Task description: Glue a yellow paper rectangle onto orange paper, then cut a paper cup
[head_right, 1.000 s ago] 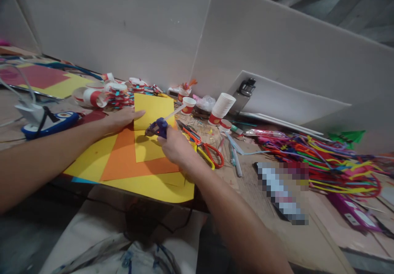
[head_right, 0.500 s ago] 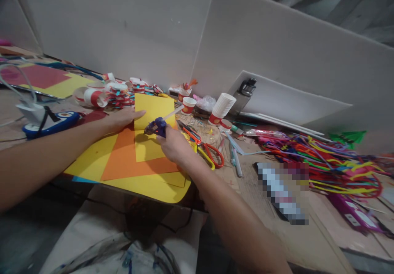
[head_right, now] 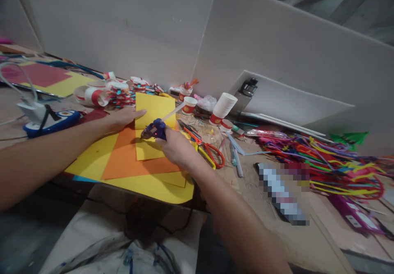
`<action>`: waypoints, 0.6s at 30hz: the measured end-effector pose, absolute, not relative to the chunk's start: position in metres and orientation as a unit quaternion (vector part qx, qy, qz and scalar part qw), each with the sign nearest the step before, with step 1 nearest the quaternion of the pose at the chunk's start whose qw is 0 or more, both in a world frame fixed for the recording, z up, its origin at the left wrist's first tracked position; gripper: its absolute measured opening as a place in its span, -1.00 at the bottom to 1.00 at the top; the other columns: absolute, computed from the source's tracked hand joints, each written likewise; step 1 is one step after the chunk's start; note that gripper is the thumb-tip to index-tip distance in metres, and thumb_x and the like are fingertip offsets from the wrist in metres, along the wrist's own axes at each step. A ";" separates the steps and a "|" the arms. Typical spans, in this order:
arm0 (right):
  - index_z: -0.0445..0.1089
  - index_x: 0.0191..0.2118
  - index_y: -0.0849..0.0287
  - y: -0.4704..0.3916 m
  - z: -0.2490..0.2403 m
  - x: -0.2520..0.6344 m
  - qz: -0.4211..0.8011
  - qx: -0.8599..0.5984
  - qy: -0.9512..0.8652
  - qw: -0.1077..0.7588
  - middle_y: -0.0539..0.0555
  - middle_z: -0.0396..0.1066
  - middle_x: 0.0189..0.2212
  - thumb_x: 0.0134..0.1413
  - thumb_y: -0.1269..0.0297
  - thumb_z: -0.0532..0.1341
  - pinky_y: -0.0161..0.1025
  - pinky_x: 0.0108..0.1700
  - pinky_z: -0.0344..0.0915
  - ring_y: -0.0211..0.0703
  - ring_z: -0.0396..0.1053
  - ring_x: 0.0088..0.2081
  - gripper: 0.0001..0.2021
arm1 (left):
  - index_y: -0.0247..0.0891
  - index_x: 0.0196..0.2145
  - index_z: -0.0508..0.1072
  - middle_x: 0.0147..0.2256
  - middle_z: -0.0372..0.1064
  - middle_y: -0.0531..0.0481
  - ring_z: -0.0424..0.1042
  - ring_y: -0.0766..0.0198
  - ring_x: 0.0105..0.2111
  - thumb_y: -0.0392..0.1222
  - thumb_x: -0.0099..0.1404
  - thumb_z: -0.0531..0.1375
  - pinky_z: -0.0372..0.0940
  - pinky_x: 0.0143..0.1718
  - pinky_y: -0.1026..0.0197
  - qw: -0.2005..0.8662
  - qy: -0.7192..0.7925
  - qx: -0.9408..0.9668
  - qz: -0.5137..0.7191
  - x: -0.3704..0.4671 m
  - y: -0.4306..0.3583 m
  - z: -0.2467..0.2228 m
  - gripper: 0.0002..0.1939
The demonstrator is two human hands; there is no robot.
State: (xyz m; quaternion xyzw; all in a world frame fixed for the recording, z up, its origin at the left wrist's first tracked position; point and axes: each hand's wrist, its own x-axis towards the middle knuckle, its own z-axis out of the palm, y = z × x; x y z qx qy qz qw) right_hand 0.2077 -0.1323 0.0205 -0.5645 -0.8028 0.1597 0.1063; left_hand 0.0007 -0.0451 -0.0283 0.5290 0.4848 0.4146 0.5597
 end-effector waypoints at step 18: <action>0.33 -0.02 0.19 -0.124 0.011 0.194 0.163 -0.561 -0.802 0.127 0.19 0.48 -0.14 0.19 0.15 0.10 -0.27 -0.26 0.24 -0.05 0.42 -0.21 -0.69 | -0.29 -0.47 0.44 -0.61 0.34 0.02 0.24 0.33 -0.68 0.06 0.14 0.24 0.09 -0.65 0.30 0.513 0.496 0.573 0.405 -0.003 -0.042 -0.031 -0.68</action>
